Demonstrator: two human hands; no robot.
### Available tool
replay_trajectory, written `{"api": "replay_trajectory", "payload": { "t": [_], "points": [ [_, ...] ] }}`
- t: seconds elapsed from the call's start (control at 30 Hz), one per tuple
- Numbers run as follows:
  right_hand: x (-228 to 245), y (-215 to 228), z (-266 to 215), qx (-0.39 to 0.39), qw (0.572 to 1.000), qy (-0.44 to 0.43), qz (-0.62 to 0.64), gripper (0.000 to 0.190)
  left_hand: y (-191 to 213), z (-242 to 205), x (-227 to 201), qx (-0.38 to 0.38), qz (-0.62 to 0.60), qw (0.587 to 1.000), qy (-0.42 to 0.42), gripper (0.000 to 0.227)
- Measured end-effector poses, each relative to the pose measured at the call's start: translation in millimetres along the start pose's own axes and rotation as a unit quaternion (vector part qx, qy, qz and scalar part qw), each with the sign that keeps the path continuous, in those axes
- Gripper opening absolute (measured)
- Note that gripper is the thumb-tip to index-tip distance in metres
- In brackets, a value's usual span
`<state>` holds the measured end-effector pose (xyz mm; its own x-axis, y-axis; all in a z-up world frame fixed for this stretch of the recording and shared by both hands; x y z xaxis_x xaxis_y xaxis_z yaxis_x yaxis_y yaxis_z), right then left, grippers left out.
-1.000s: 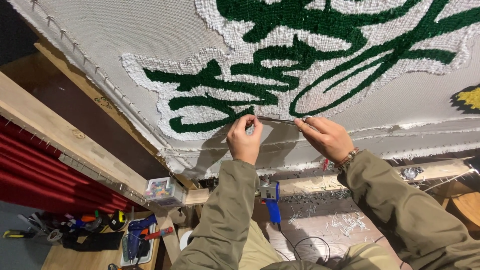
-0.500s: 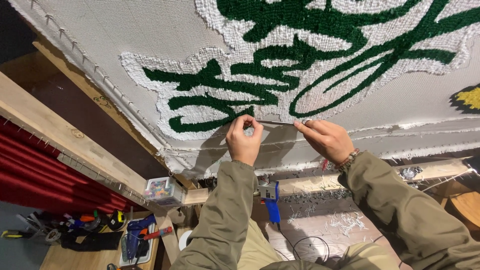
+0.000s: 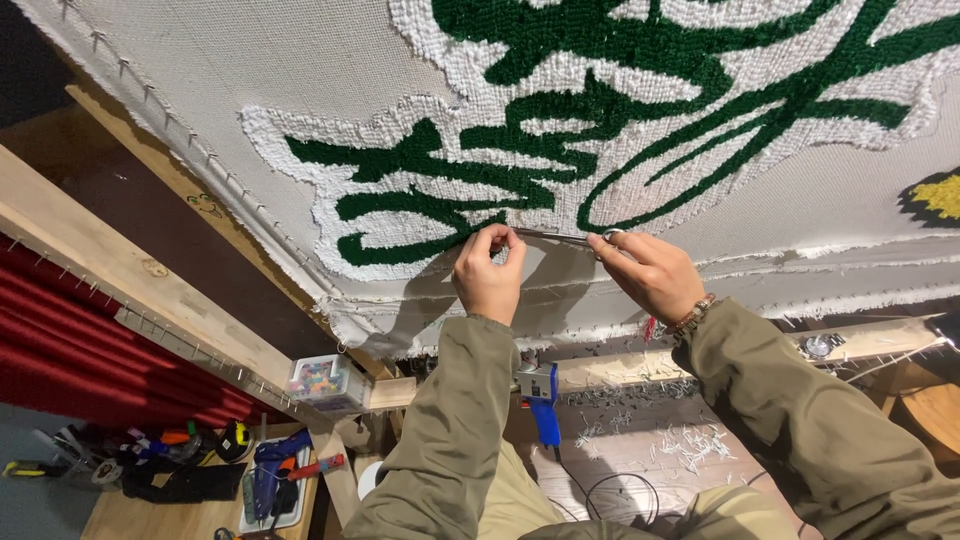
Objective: Trimming excess yarn from a tufted rug using scissors to define the design edges.
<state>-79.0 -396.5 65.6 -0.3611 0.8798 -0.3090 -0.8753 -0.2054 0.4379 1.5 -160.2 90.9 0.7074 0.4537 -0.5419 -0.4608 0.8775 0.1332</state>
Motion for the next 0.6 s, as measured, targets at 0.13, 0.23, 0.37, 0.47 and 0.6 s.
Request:
{"api": "replay_trajectory", "payload": {
  "t": [0.13, 0.23, 0.37, 0.47, 0.6],
  "points": [
    [3, 1, 1, 0.005, 1.0, 0.005, -0.016, 0.026, 0, 0, -2, 0.002, 0.013, 1.0, 0.005, 0.01],
    [5, 4, 2, 0.013, 1.0, -0.006, 0.004, 0.029, 0, -1, -3, -0.003, 0.007, 1.0, -0.001, 0.011],
    [-4, -1, -17, 0.008, 0.999, -0.026, 0.021, 0.027, 4, -2, -2, -0.011, -0.006, 1.0, 0.005, 0.011],
    [-7, 11, -19, 0.004, 0.999, -0.044, 0.023, 0.027, 7, -1, -11, -0.011, -0.013, 1.0, 0.003, 0.013],
    [-7, 27, -12, -0.009, 0.998, -0.049, 0.034, 0.033, -1, -1, -15, -0.023, -0.002, 0.999, -0.027, 0.017]
  ]
}}
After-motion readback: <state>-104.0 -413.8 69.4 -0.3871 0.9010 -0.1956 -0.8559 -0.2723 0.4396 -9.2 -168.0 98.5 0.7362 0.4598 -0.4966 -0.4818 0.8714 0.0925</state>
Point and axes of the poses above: each hand's wrist, its own z-axis towards the middle knuckle, its own y-axis out of the back of the hand, x = y × z, the point moved 3 cm from there along z, towards the middle knuckle, and after that the axes turned 3 degrees about -z, right-handed, at the moved point
